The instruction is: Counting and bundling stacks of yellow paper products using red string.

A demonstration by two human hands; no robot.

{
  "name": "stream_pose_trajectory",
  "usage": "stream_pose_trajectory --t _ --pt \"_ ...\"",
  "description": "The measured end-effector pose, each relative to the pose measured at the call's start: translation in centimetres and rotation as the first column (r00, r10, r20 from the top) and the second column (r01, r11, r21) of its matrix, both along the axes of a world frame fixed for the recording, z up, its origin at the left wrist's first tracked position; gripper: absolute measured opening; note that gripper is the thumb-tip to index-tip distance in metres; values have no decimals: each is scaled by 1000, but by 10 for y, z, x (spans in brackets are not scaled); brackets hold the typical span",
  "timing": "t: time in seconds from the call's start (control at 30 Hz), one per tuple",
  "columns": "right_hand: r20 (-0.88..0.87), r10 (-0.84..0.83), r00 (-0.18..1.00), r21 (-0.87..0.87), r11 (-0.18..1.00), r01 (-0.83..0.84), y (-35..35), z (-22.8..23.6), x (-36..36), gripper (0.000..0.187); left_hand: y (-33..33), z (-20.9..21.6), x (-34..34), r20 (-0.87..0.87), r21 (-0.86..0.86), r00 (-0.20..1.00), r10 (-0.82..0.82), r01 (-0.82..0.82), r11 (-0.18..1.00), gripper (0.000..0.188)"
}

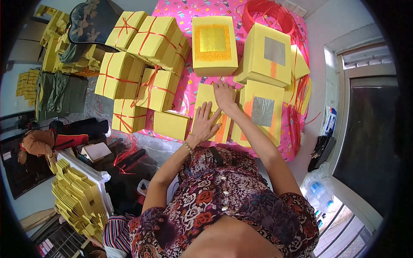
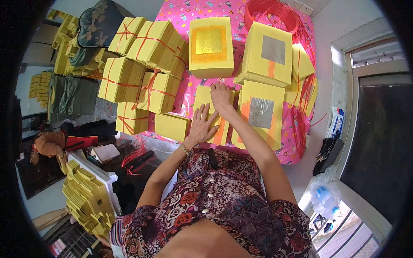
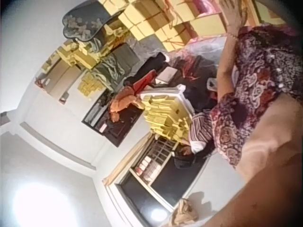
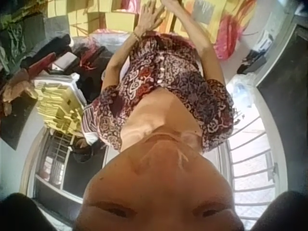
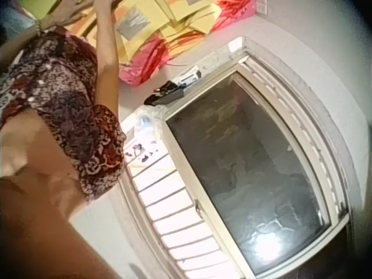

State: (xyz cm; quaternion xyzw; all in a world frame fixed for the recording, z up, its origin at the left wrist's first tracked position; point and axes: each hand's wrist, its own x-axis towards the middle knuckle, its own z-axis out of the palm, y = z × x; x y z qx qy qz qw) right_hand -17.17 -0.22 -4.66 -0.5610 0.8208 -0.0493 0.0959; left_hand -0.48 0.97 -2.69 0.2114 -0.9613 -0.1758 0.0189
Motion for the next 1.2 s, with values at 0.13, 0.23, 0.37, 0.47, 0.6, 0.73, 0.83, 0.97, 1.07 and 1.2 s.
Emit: stream_pose_trajectory --t 0.13,0.23,0.37,0.47,0.6,0.73,0.83,0.97,1.07,1.2 --pt "25 13 1000 -17 1000 -12 1 0 -2 26 1 -3 0 17 -2 1000 0 0 1000 60" --pt "53 10 999 -26 1000 -9 1 0 -3 25 2 -3 0 4 -6 1000 10 -10 1000 60" --pt "107 -10 994 -22 1000 12 0 -1 -4 25 2 -2 -1 21 0 1000 13 -13 1000 61" --pt "98 -12 995 -91 996 21 1 -4 -4 25 2 -3 0 13 -2 1000 14 -14 1000 61" --pt "143 0 990 -78 997 11 2 -7 -7 26 2 -4 1 16 5 1000 17 -17 1000 66" --pt "160 9 987 -87 996 5 1 -12 -9 26 2 -6 1 26 -2 1000 17 -17 1000 66" --pt "159 0 987 -120 993 19 3 -21 -11 26 3 -5 -2 -3 14 1000 20 -20 1000 65" --pt "141 -18 990 -190 981 45 6 -14 -11 27 4 -4 -3 -12 37 1000 17 -16 999 66" --pt "108 -86 990 -151 983 102 11 9 0 28 2 -7 0 -6 19 1000 13 -13 1000 65" --pt "249 -54 967 160 987 14 40 44 10 28 1 -12 4 29 -18 1000 -7 8 1000 68"
